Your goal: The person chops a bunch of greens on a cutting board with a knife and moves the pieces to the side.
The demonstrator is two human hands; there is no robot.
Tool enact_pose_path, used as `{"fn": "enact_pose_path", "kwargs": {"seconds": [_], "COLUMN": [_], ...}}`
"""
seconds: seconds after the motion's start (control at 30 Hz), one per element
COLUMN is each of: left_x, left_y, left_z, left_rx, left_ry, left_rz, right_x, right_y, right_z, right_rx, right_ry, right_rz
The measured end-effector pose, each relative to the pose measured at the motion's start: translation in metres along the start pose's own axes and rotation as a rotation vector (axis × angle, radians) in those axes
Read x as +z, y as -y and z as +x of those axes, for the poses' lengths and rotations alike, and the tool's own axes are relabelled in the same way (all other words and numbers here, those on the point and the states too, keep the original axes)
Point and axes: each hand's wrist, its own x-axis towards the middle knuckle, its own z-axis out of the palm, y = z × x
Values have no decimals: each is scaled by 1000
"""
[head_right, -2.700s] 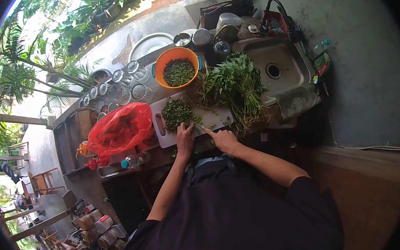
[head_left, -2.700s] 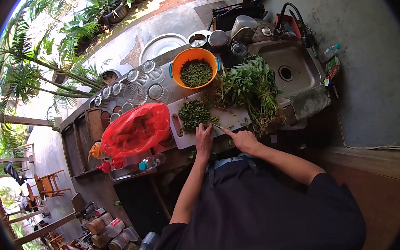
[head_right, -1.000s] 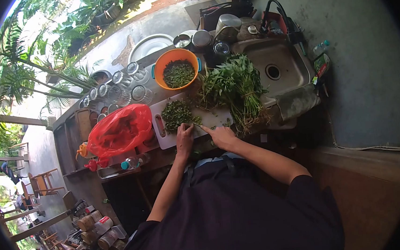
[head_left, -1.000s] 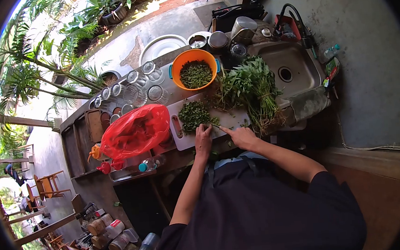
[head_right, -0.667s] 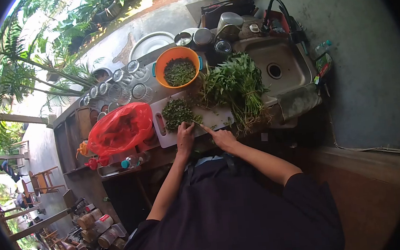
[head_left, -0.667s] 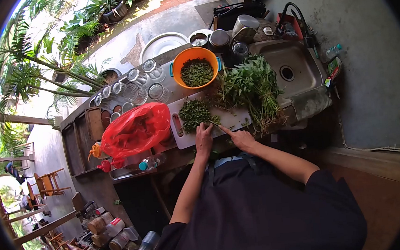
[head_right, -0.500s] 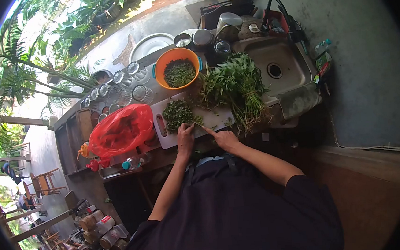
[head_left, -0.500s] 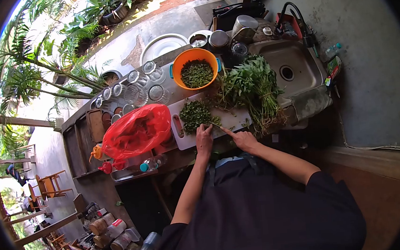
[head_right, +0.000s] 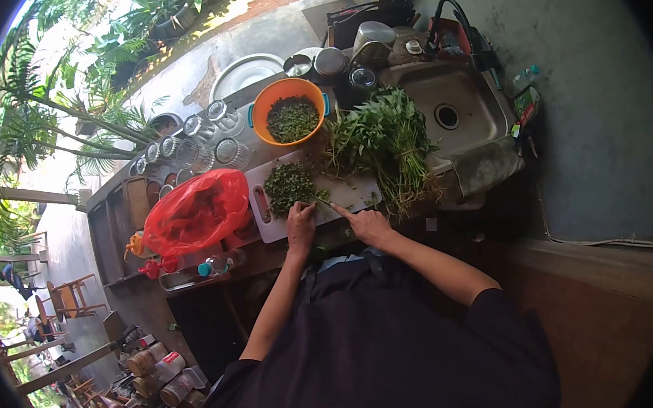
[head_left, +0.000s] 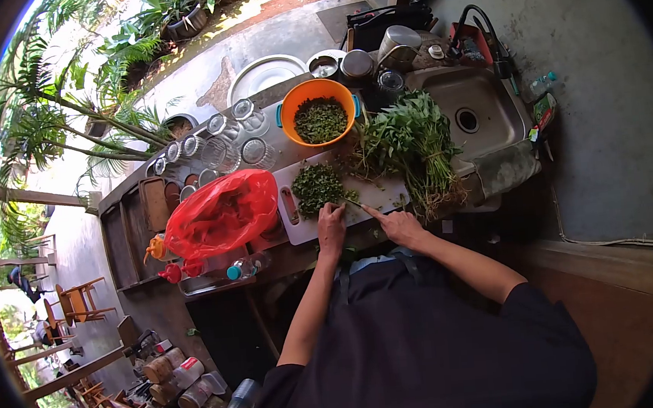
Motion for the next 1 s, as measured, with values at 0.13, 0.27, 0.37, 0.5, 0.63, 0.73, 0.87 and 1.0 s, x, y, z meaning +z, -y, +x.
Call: {"fn": "enact_pose_path", "kwargs": {"seconds": [0.13,0.27,0.37,0.5,0.63,0.73,0.87,1.0], "left_x": [2,2,2,2,1,-1,2,2], "left_y": [4,3,3,3,3,2,3,2], "left_z": [0,0,0,0,1,1,1,0], "left_rx": [12,21,16,18,19,25,9,11], "left_ry": [-13,-7,-5,-5,-8,-8,2,-10], "left_rz": [-12,-5,-14,-12,-6,1,-3,-3], "right_x": [-10,-15,-17,-19,-13,-3,18,34], "right_y": [8,9,8,13,18,17,3,-8], "right_z": [-2,2,5,9,8,6,11,11], "right_rx": [-7,-24,-70,-77,-37,-16,-19,-46], "right_ry": [43,60,28,43,45,35,34,-35], "right_rz": [-16,-55,-101,-110,-80,-47,-2,-11]}}
